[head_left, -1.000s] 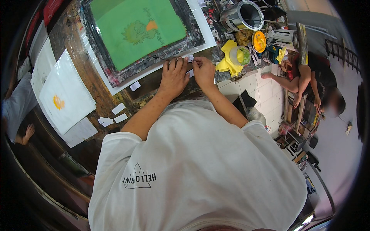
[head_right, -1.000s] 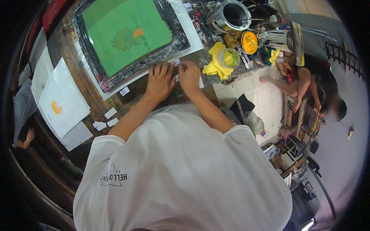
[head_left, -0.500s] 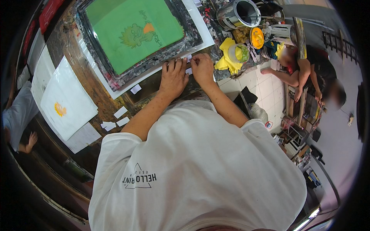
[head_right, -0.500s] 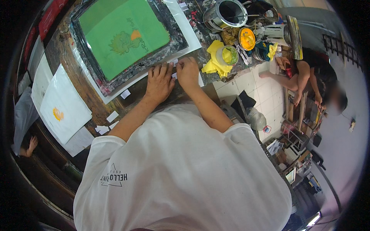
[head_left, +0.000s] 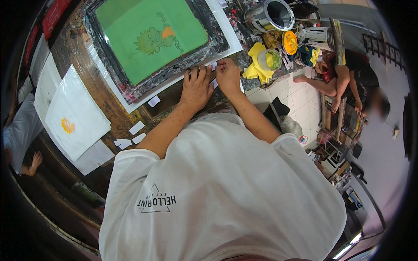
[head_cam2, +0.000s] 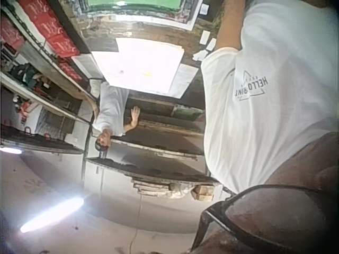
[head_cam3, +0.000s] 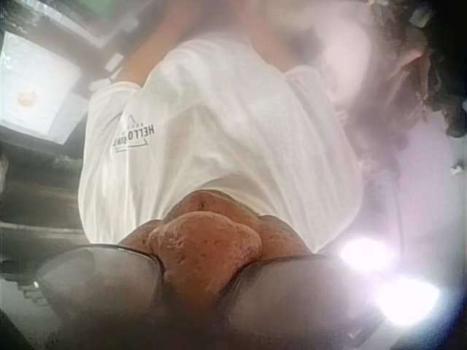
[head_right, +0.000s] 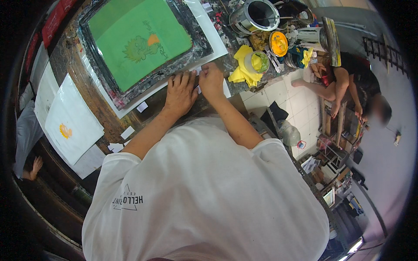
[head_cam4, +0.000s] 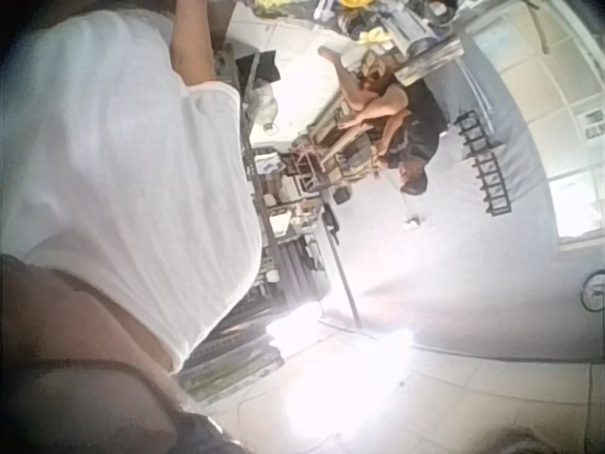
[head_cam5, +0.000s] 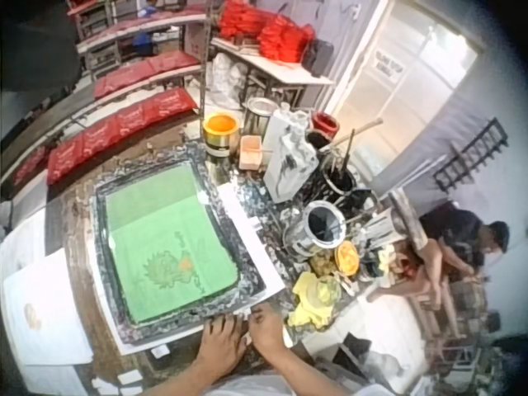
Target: The person aligns a white sheet under a screen printing frame, pours red ink onto the screen, and uses a squeegee to pull the ink across the mesh. They lift the frame to reveal a printed design and repeat the process on additional sheets.
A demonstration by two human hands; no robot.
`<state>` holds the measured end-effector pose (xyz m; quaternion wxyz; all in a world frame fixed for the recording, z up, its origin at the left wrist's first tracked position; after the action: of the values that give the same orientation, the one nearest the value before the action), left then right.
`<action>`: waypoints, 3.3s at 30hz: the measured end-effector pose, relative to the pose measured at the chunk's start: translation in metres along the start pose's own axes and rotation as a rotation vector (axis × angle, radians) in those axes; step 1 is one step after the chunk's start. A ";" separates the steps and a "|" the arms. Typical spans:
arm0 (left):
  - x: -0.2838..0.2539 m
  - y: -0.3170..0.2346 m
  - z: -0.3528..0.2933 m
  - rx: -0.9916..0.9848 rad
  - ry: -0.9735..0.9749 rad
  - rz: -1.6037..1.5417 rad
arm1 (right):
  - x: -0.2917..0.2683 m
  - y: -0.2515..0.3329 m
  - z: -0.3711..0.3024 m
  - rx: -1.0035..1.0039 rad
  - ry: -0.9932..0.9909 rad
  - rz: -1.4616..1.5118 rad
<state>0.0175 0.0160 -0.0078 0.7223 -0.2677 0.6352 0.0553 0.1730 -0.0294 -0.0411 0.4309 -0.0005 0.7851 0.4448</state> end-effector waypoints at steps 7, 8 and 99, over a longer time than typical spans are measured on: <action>-0.001 0.000 0.001 -0.011 0.003 -0.019 | -0.004 0.001 -0.005 -0.184 -0.027 -0.089; -0.002 0.000 0.001 -0.012 0.004 -0.023 | -0.004 0.000 -0.006 -0.206 -0.030 -0.119; 0.010 -0.019 -0.007 -0.066 0.024 0.140 | -0.029 -0.014 0.031 -0.110 0.204 -0.224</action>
<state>0.0210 -0.0060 -0.0116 0.6998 -0.2467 0.6590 0.1234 0.2175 -0.0270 -0.0390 0.3951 -0.1571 0.7943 0.4338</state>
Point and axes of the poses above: each hand's wrist, its own z-axis towards the middle knuckle, its own x-axis out of the palm, y = z × x, the point moved 2 cm from there along z, towards the middle knuckle, and after that the axes turned 7 degrees about x, right-handed, at the moved point
